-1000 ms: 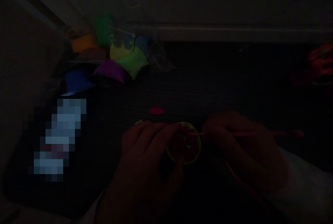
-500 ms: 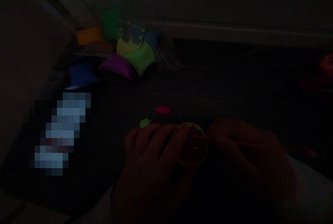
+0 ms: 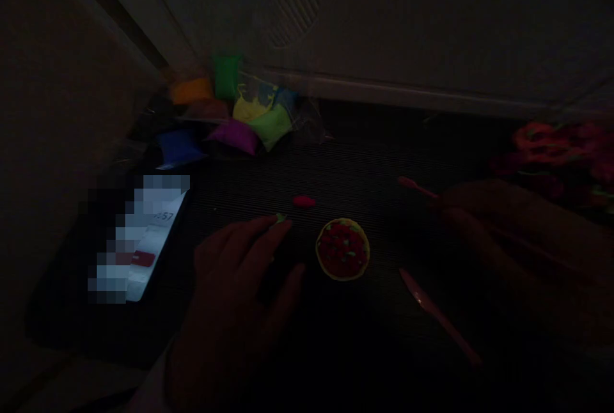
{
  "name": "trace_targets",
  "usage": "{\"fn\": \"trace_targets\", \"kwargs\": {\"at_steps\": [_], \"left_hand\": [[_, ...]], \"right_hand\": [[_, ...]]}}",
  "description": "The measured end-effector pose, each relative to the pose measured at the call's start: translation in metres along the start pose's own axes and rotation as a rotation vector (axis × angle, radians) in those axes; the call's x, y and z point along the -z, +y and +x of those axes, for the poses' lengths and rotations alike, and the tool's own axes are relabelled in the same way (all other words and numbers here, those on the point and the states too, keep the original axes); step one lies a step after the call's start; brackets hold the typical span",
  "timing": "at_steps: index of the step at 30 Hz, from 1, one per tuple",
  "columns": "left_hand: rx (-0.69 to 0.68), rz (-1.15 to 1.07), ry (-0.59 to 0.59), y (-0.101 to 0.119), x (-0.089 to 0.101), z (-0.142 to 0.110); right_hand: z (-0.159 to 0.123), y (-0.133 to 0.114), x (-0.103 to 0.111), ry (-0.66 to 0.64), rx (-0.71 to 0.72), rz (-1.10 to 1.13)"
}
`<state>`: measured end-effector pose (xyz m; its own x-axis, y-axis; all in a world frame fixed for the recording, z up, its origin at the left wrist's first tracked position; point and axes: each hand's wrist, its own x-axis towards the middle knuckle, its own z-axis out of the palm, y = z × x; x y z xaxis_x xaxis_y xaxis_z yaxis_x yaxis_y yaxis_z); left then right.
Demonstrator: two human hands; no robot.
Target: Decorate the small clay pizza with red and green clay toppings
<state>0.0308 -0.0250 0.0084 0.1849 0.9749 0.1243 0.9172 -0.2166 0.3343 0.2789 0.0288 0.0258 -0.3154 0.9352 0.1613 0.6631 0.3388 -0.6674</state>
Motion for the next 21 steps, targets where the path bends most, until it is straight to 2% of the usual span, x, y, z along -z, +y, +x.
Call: {"fn": "trace_targets", "kwargs": {"at_steps": [2,3,5,7,10,15,18,21], "left_hand": [[0.029,-0.005,0.016,-0.010,0.004,-0.005],[0.044,-0.010,0.027,-0.015,0.005,-0.008],[0.067,-0.025,0.029,-0.021,0.007,-0.013],[0.079,-0.038,0.011,-0.025,0.007,-0.017],[0.080,-0.066,-0.049,-0.028,0.003,-0.021],[0.113,-0.076,-0.078,-0.026,-0.007,-0.019],[0.133,-0.096,-0.070,-0.024,-0.006,-0.014],[0.137,-0.109,-0.003,-0.020,0.000,-0.001]], "right_hand": [[-0.013,0.012,0.015,-0.111,0.256,-0.319],[-0.022,0.019,0.020,-0.188,0.310,-0.457],[-0.041,0.031,0.026,-0.339,0.293,-0.640],[-0.056,0.039,0.026,-0.356,0.263,-0.748],[-0.067,0.041,0.024,-0.374,0.246,-0.813],[-0.064,0.034,0.030,-0.436,0.137,-0.787],[-0.068,0.020,0.033,-0.367,0.093,-0.762],[-0.082,0.000,0.023,-0.279,0.126,-0.741]]}}
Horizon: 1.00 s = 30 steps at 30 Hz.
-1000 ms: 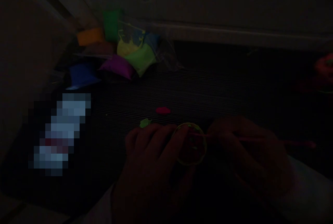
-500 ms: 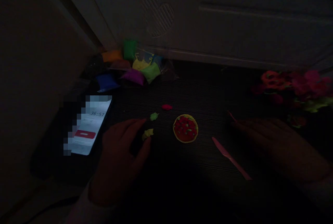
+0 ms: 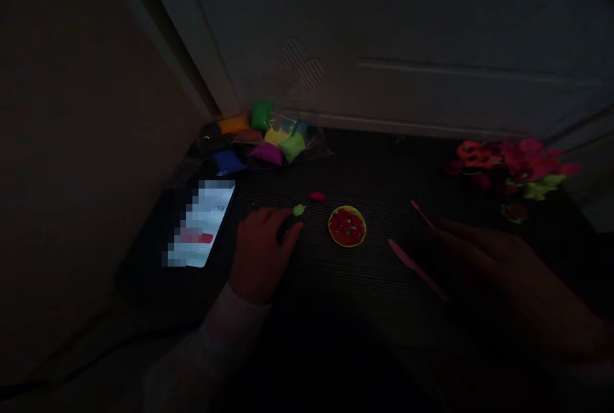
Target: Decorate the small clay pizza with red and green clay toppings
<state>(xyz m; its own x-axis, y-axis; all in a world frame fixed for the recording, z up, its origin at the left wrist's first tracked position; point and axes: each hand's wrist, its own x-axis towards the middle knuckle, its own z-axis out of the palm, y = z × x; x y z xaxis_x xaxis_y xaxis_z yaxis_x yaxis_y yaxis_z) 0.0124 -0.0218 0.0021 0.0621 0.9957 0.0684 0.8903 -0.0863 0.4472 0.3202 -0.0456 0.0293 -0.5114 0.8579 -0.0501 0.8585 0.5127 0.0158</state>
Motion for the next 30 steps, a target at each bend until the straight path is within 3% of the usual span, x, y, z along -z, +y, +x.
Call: {"fn": "trace_targets", "kwargs": {"at_steps": [2,3,6,9,12,17,19,22,26,30], "left_hand": [[-0.034,0.011,0.041,0.006,0.001,0.013],[-0.049,0.022,0.046,0.008,0.000,0.021],[-0.135,0.015,-0.074,0.015,-0.009,0.045],[-0.179,0.000,-0.132,0.017,-0.020,0.063],[-0.190,-0.040,-0.144,0.018,-0.019,0.065],[-0.200,-0.200,-0.154,0.028,0.011,0.029],[-0.216,-0.285,-0.212,0.035,0.022,0.008],[-0.135,-0.617,-0.357,0.045,0.031,-0.021],[-0.076,-0.775,-0.493,0.050,0.033,-0.041],[0.019,-0.892,-0.645,0.046,0.029,-0.050]], "right_hand": [[-0.006,-0.021,-0.006,0.152,0.059,0.049],[-0.009,-0.030,-0.011,0.159,0.070,0.057],[-0.013,-0.047,-0.030,0.182,0.044,0.060],[-0.014,-0.048,-0.044,0.210,-0.008,0.047],[-0.012,-0.045,-0.046,0.265,-0.079,0.045],[-0.005,-0.068,-0.026,0.444,-0.108,0.235],[0.000,-0.087,-0.012,0.510,-0.100,0.371],[0.006,-0.113,0.007,0.602,-0.025,0.542],[0.009,-0.130,0.015,0.610,0.046,0.649],[0.003,-0.133,0.012,0.516,0.079,0.720]]}}
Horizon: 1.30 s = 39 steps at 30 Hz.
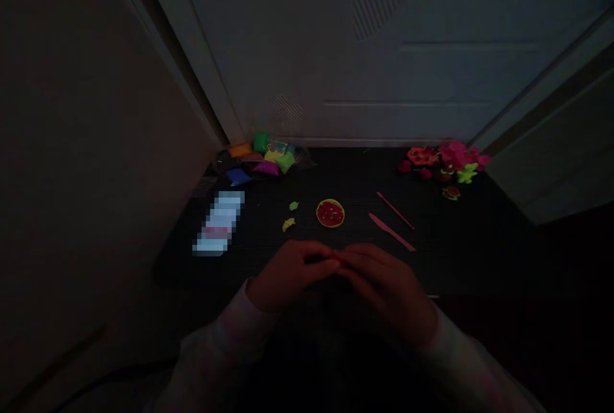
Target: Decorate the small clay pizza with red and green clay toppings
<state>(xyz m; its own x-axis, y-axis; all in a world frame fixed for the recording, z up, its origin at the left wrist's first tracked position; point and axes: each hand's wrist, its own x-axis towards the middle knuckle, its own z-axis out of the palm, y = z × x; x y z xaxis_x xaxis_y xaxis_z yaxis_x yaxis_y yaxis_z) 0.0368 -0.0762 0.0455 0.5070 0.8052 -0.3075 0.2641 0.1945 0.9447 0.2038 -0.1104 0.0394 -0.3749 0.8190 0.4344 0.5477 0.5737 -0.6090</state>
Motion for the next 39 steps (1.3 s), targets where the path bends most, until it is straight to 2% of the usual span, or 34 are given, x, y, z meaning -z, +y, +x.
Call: {"fn": "trace_targets", "kwargs": {"at_steps": [4,7,16,27,35,39], "left_hand": [[0.105,-0.183,-0.063,-0.011,-0.004,-0.003],[0.156,-0.235,-0.067,-0.016,-0.007,-0.004],[0.183,-0.170,-0.101,-0.020,-0.008,-0.002],[0.175,-0.135,-0.118,-0.017,-0.009,-0.005],[0.159,-0.097,-0.132,-0.020,-0.006,-0.005],[0.146,-0.070,-0.131,-0.023,-0.006,-0.003]], "right_hand": [[-0.008,-0.002,0.003,-0.092,-0.026,0.036],[-0.012,-0.003,0.003,-0.139,-0.041,0.035],[-0.024,0.006,-0.010,-0.164,-0.031,0.042],[-0.025,0.003,-0.011,-0.014,-0.334,0.229],[-0.026,0.005,-0.010,-0.171,-0.320,0.326],[-0.026,0.006,-0.012,-0.149,-0.345,0.326]]}}
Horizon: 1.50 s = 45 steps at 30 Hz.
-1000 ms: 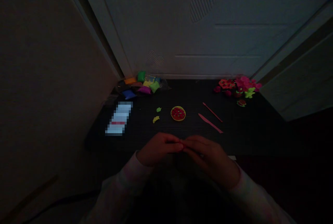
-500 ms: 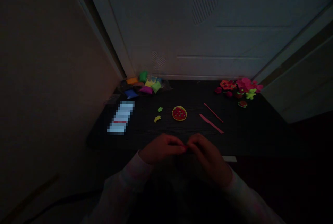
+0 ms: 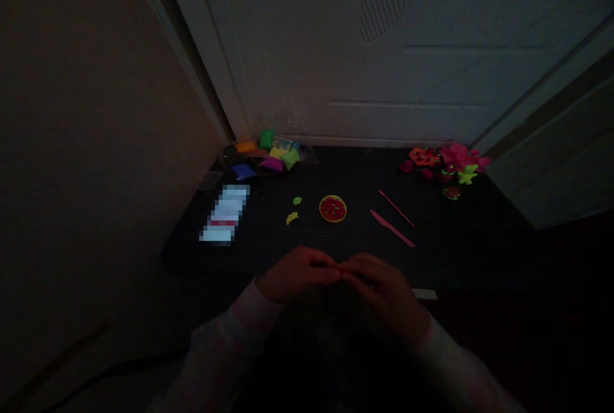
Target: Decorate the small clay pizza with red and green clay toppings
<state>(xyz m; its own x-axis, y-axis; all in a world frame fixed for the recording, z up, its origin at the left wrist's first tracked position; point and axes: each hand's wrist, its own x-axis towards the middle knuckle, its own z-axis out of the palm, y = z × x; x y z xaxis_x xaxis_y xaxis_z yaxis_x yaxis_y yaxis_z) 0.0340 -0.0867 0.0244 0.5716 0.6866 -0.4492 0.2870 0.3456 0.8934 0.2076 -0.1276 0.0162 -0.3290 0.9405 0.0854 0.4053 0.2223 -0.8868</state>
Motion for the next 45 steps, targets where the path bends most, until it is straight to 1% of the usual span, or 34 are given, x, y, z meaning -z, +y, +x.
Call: {"fn": "trace_targets", "kwargs": {"at_steps": [4,8,10,12,14,15,17,20,22,24,28,34,39,45], "left_hand": [[-0.018,0.025,0.002,0.001,-0.001,0.001],[-0.033,0.065,0.019,0.003,-0.002,0.001],[-0.038,0.096,0.045,0.002,0.001,0.000],[-0.044,0.138,0.094,0.002,0.009,-0.001],[-0.059,0.191,0.183,0.004,0.023,-0.001],[-0.073,0.219,0.250,0.005,0.032,0.001],[-0.123,0.278,0.419,0.007,0.053,0.009],[-0.178,0.381,0.672,0.009,0.080,0.031],[-0.185,0.433,0.764,0.008,0.093,0.048],[-0.190,0.487,0.812,0.005,0.100,0.063],[-0.193,0.608,0.824,-0.001,0.104,0.078],[-0.217,0.763,0.821,-0.008,0.107,0.082],[-0.242,0.805,0.815,-0.010,0.109,0.082],[-0.278,0.833,0.818,-0.011,0.107,0.081]], "right_hand": [[0.001,0.001,-0.003,0.060,-0.010,0.045],[0.002,0.006,-0.007,0.137,-0.067,0.140],[0.001,0.011,-0.005,0.195,-0.101,0.209],[0.001,0.017,0.000,0.252,-0.130,0.265],[0.002,0.023,0.007,0.291,-0.165,0.289],[0.004,0.025,0.010,0.303,-0.186,0.287],[0.008,0.029,0.015,0.313,-0.225,0.265],[0.015,0.035,0.015,0.320,-0.260,0.209],[0.019,0.038,0.013,0.316,-0.264,0.170],[0.021,0.040,0.011,0.313,-0.248,0.139],[0.021,0.044,0.010,0.315,-0.200,0.111],[0.022,0.046,0.007,0.290,-0.171,0.101],[0.019,0.042,0.007,0.247,-0.191,0.023],[0.020,0.043,0.007,0.264,-0.142,-0.053]]}}
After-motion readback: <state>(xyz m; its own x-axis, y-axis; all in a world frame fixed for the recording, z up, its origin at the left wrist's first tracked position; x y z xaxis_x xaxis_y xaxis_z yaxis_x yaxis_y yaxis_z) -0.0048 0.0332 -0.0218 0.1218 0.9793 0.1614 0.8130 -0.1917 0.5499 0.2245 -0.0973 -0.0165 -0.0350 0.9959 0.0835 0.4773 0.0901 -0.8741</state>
